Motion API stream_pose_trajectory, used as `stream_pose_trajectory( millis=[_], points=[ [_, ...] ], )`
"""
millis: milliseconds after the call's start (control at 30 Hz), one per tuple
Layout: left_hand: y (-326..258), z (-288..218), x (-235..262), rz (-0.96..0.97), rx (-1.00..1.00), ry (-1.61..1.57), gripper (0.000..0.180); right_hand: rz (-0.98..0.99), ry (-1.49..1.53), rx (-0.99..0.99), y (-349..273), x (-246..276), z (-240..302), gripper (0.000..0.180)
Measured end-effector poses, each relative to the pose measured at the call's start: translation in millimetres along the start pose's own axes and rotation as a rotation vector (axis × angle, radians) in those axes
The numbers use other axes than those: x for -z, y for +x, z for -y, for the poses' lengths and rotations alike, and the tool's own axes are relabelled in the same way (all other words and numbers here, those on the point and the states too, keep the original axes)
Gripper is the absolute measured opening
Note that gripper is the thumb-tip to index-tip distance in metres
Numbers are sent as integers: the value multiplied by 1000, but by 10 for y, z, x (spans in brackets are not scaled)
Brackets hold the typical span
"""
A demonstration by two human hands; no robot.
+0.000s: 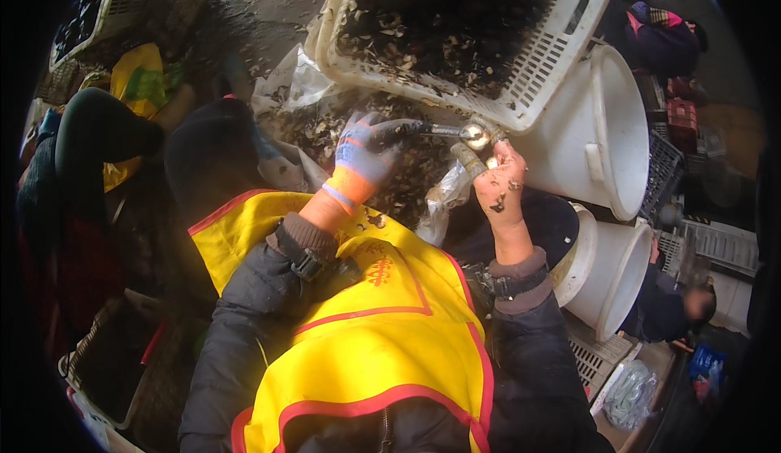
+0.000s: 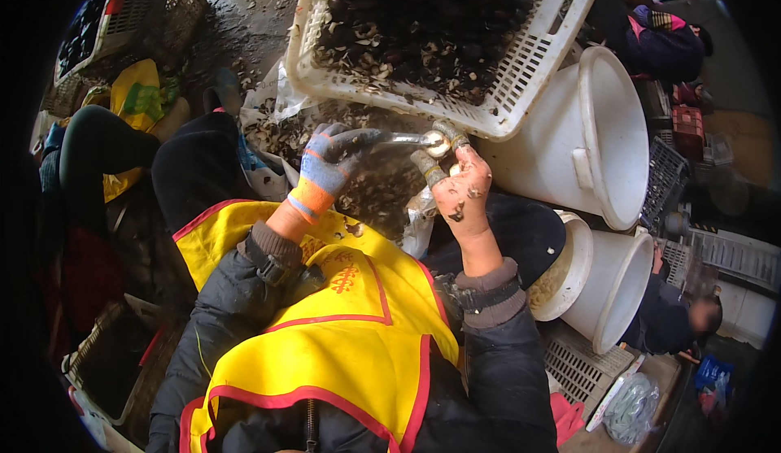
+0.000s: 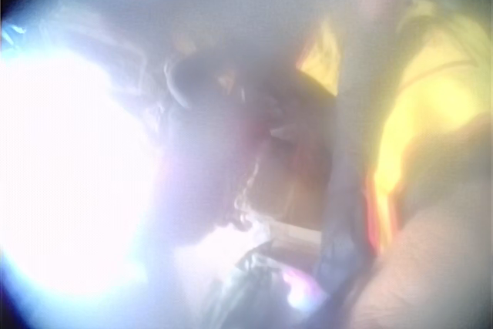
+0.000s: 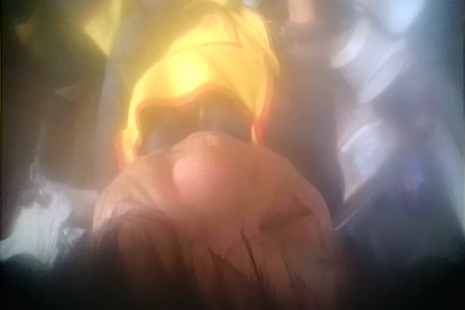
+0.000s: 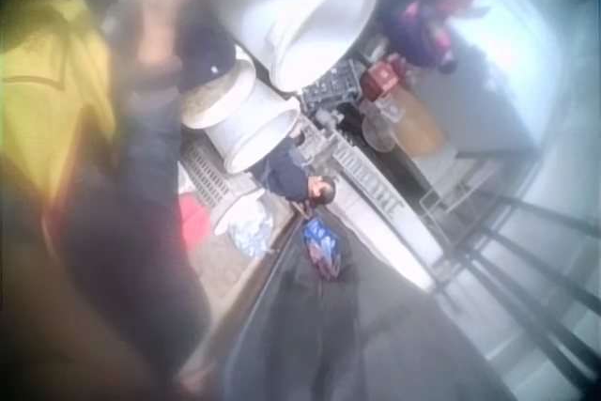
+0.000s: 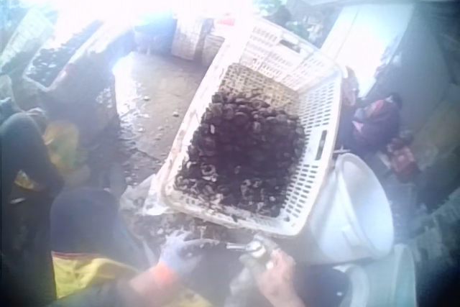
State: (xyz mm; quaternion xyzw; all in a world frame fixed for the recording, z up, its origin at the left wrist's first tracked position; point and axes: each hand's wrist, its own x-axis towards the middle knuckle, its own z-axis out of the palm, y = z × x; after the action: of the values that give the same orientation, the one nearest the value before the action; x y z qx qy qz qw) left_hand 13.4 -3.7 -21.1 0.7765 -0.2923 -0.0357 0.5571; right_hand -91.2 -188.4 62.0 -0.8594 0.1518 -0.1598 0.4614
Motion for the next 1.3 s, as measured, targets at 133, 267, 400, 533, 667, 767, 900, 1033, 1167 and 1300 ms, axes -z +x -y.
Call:
stream_pose_trajectory(
  millis=[133, 267, 400, 533, 667, 767, 900, 1033, 1167, 1300],
  points=[
    [-19, -201, 29, 63, 70, 108, 36, -118, -339, 186, 39, -2, -150, 37],
    [14, -263, 105, 119, 116, 128, 39, -121, -482, 315, 4, -34, -131, 38],
    [-12, -235, 104, 89, 26, 278, 37, -59, -473, 316, -38, -55, -95, 38],
    [-65, -232, 36, 160, 231, -28, 35, -38, -581, 341, -50, -25, -100, 36],
    [-94, -195, -16, 233, 365, -261, 27, 68, -438, 287, -53, 7, -95, 33],
    [-115, -115, -45, 195, 762, -914, 27, 161, -294, 213, -93, -22, -107, 31],
    [-106, -21, -81, 116, 702, -1028, 28, 114, -129, 81, -164, -109, -200, 32],
    [-78, -94, -34, 144, 400, -384, 30, 8, 101, -13, -128, -111, -303, 36],
    [-52, -281, 87, 114, 54, 264, 41, -72, -249, 155, -67, -67, -320, 40],
    [-44, -381, 135, 88, -4, 442, 39, -40, -611, 291, -90, -39, -278, 43]
  ],
)
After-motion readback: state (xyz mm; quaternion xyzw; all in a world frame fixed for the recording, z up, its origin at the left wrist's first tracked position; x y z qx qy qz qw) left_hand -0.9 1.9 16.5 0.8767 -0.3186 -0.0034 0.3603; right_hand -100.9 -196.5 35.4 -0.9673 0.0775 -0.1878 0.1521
